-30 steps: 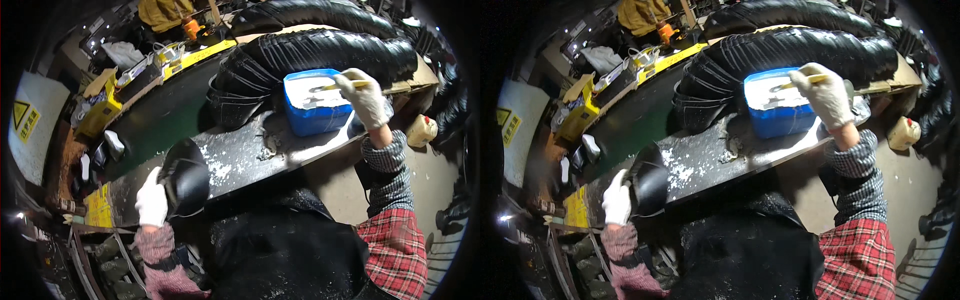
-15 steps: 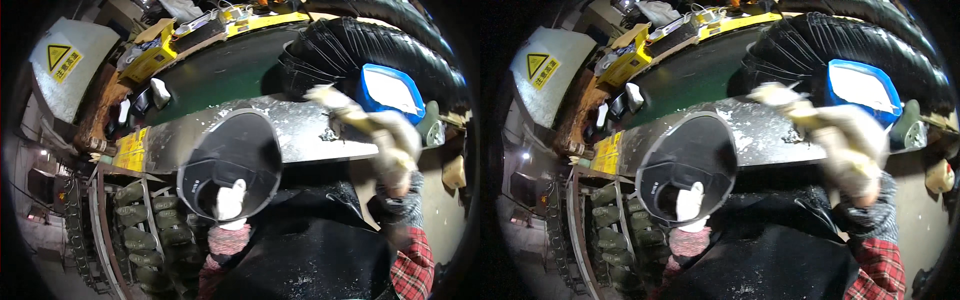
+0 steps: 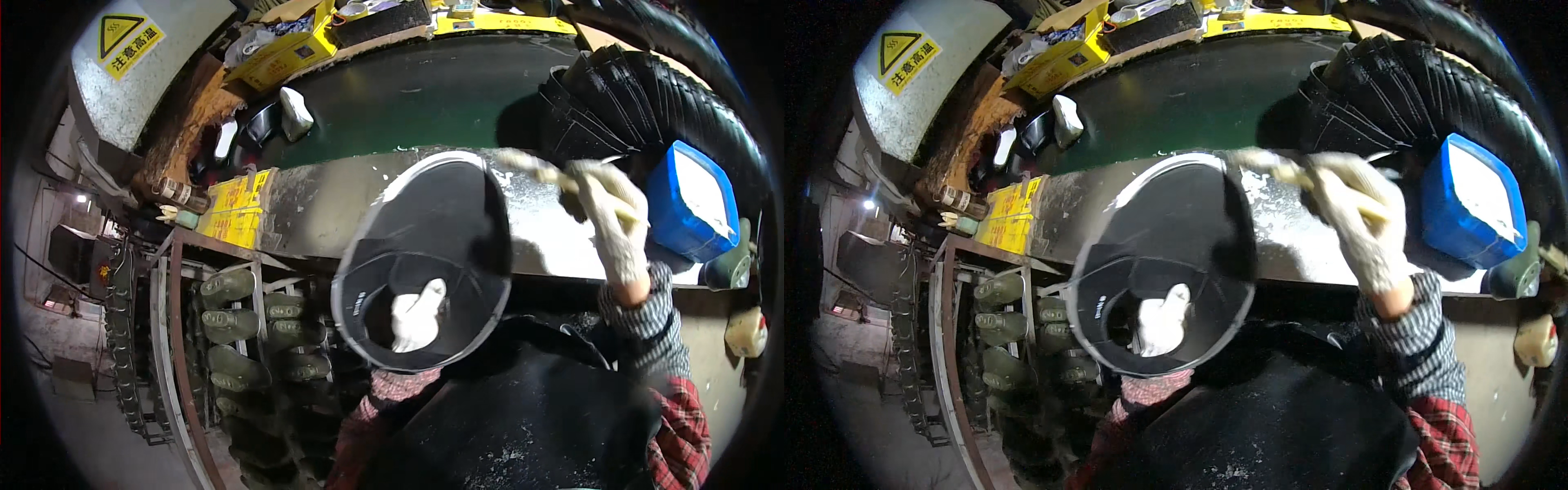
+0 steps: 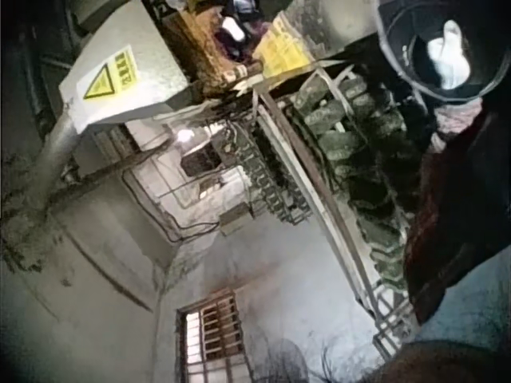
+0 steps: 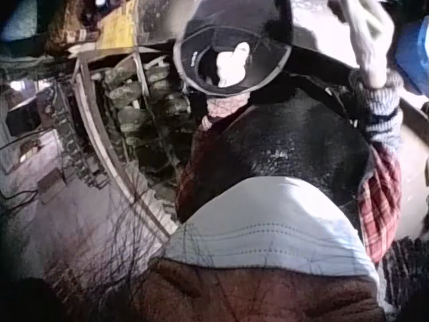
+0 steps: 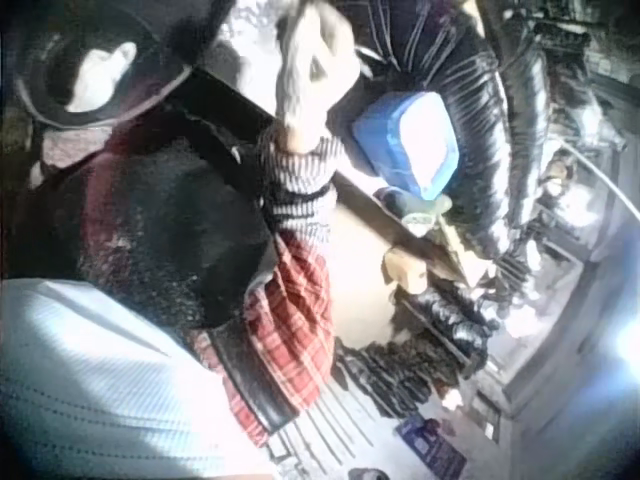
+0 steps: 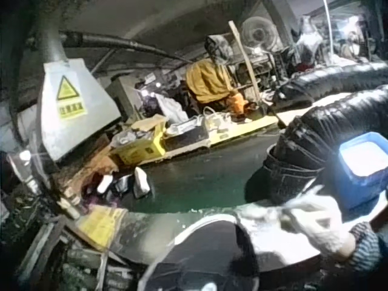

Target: Applying adhesive to the surfaces of shoe soles and the inner lining of shoe uppers using a handheld brush.

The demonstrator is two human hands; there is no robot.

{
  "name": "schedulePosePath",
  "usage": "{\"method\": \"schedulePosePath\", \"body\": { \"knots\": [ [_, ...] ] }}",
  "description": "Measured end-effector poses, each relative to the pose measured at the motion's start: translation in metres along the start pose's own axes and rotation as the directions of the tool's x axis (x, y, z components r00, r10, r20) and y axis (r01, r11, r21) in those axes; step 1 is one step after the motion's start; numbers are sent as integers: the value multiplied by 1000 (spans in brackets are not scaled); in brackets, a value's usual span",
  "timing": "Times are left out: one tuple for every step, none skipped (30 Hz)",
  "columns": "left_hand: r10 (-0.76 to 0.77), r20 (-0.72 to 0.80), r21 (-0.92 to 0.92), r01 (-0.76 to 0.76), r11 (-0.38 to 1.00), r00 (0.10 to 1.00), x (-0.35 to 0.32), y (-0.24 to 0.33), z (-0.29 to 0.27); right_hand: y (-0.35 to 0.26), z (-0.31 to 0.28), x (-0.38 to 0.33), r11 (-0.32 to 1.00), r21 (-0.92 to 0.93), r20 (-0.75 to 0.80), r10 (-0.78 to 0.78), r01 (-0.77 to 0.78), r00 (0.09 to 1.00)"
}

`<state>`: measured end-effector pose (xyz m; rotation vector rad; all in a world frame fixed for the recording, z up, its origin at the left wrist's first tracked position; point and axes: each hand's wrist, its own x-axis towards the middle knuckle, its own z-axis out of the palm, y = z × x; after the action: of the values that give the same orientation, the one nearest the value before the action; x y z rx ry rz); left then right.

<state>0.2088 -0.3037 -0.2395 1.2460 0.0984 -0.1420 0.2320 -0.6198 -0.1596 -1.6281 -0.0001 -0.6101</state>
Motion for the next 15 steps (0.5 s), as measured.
{"method": "schedulePosePath", "body": {
  "knots": [
    [12,-18,11,-12,1000,1000,-2,4,-4,-18,23,14,997,-64,61,-32,36,998],
    [10,-32,-19,-11,1000,999,-9,3,-9,-34,50,25,981,-131,163,-119,141,979],
    [11,-42,-27,-12,1000,999,-12,4,-11,-45,75,28,940,-161,327,-236,300,915],
    [-5,-38,-39,3,999,999,-12,5,-12,-54,95,24,886,-161,486,-313,435,816],
    [-11,-44,-42,9,999,999,-14,6,-14,-65,112,13,825,-130,607,-372,550,702],
    [-16,-37,-45,14,999,999,-14,8,-15,-76,122,-1,780,-97,673,-407,619,618],
    [-23,-31,-48,22,999,999,-15,9,-16,-83,124,-15,755,-51,679,-454,653,577],
    [-30,-16,-51,29,998,999,-15,9,-18,-84,120,-29,763,-11,661,-480,647,577],
    [-31,3,-51,31,998,1000,-12,9,-18,-81,110,-38,769,25,640,-503,639,580],
    [-19,-19,-35,18,999,1000,-18,18,-19,-83,98,-37,790,137,666,-520,597,535],
    [5,-23,-18,-6,1000,1000,-21,24,-22,-80,83,-34,804,223,693,-528,551,490],
    [2,15,12,-2,1000,1000,-10,17,-21,-62,62,-33,838,264,704,-506,478,499],
    [24,22,80,-25,997,999,-3,20,-21,-54,40,-32,939,128,752,-301,318,586],
    [60,38,182,-66,981,997,7,23,-19,-46,18,-31,989,-17,767,-81,146,637],
    [102,94,309,-127,942,990,24,25,-12,-41,-1,-33,984,-35,674,152,-174,723]
  ]
}}
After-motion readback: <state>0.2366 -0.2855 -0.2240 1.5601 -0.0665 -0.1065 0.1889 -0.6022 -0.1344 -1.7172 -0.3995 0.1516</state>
